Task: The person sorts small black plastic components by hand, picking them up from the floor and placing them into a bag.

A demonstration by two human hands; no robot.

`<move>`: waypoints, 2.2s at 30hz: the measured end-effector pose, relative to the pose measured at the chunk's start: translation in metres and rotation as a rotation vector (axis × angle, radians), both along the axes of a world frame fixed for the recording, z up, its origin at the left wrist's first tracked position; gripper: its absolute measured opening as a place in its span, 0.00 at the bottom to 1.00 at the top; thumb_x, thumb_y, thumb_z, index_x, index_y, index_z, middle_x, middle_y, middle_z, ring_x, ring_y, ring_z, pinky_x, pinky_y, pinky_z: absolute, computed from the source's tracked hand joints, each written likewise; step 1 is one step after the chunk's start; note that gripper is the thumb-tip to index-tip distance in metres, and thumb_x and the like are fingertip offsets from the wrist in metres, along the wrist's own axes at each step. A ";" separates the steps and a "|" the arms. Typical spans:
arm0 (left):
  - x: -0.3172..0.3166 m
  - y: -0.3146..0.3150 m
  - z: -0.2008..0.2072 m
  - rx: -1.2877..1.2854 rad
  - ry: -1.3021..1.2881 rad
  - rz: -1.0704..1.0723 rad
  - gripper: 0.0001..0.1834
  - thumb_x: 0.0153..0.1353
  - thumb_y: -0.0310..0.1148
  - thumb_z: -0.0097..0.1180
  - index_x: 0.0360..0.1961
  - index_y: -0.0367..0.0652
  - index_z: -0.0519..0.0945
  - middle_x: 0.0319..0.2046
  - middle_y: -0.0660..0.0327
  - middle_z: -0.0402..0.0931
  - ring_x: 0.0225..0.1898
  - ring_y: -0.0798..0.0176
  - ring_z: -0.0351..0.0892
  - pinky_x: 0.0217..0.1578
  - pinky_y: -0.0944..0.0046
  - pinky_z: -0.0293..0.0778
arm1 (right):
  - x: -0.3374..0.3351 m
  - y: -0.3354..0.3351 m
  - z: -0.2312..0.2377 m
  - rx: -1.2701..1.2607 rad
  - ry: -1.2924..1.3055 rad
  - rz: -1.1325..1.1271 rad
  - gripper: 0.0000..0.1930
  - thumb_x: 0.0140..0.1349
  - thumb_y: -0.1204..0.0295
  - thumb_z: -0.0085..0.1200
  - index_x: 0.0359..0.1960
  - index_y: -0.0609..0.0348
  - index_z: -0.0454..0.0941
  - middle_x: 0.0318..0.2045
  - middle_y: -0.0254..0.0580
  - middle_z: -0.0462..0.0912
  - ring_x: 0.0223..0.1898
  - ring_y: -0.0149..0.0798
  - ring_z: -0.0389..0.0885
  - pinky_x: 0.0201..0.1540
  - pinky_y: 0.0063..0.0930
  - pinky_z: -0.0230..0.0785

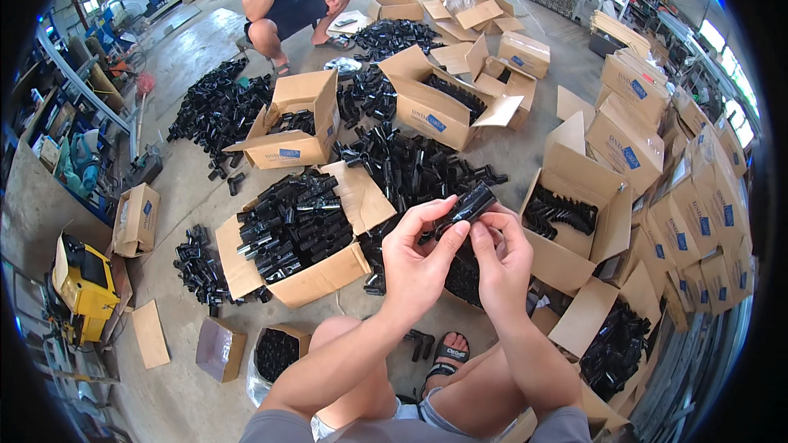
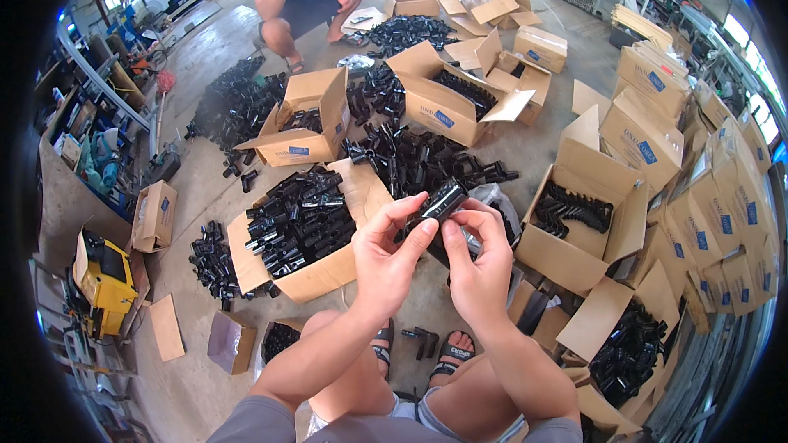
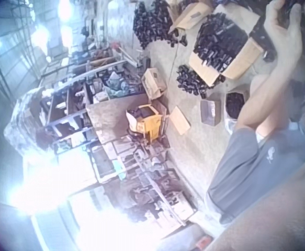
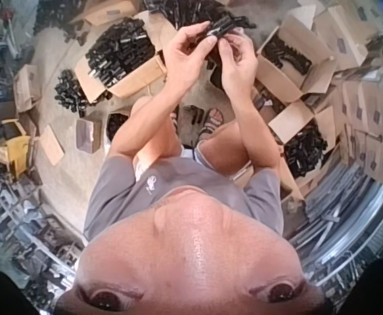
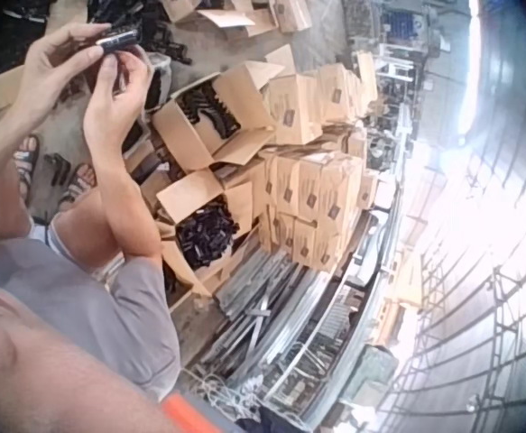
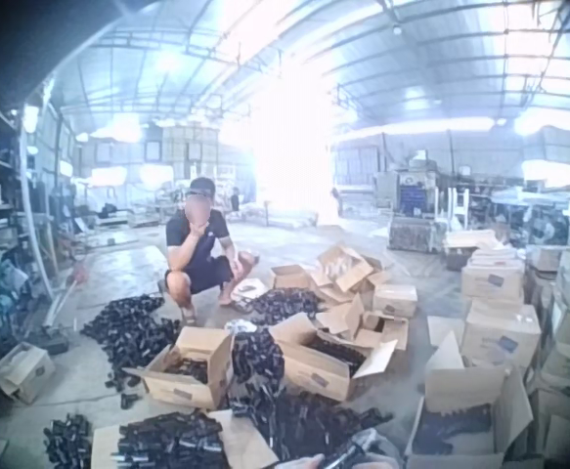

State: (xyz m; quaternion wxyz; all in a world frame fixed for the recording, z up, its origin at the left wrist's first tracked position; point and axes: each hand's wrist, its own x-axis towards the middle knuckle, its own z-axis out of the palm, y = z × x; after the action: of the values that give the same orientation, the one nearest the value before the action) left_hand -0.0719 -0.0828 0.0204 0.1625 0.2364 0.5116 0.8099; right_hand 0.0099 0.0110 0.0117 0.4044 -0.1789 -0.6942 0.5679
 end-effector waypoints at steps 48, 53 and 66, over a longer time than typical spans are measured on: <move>-0.049 -0.016 -0.004 -0.310 -0.093 -0.542 0.23 0.57 0.17 0.69 0.55 0.34 0.81 0.46 0.57 0.86 0.47 0.68 0.85 0.54 0.66 0.80 | 0.042 0.024 0.018 0.492 -0.429 0.191 0.16 0.60 0.68 0.66 0.48 0.63 0.82 0.40 0.49 0.83 0.43 0.52 0.82 0.46 0.41 0.74; -0.048 -0.013 -0.004 -0.327 -0.132 -0.519 0.23 0.56 0.17 0.69 0.54 0.33 0.81 0.46 0.54 0.86 0.48 0.65 0.85 0.55 0.64 0.80 | 0.042 0.033 0.017 0.480 -0.412 0.231 0.16 0.60 0.69 0.66 0.47 0.63 0.82 0.42 0.50 0.83 0.43 0.51 0.83 0.45 0.39 0.76; -0.052 -0.004 -0.001 -0.541 0.111 -0.270 0.23 0.59 0.15 0.66 0.57 0.32 0.80 0.44 0.62 0.84 0.45 0.73 0.81 0.48 0.70 0.79 | -0.003 0.238 -0.254 0.306 -0.895 -0.225 0.10 0.66 0.68 0.55 0.40 0.57 0.87 0.38 0.54 0.88 0.44 0.56 0.86 0.50 0.47 0.77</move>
State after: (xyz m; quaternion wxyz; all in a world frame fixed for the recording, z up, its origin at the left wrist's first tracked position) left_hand -0.1241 -0.0869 0.0196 0.2975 0.2941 0.6807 0.6014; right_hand 0.0074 0.2492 -0.2418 0.1466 -0.4182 -0.8518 0.2795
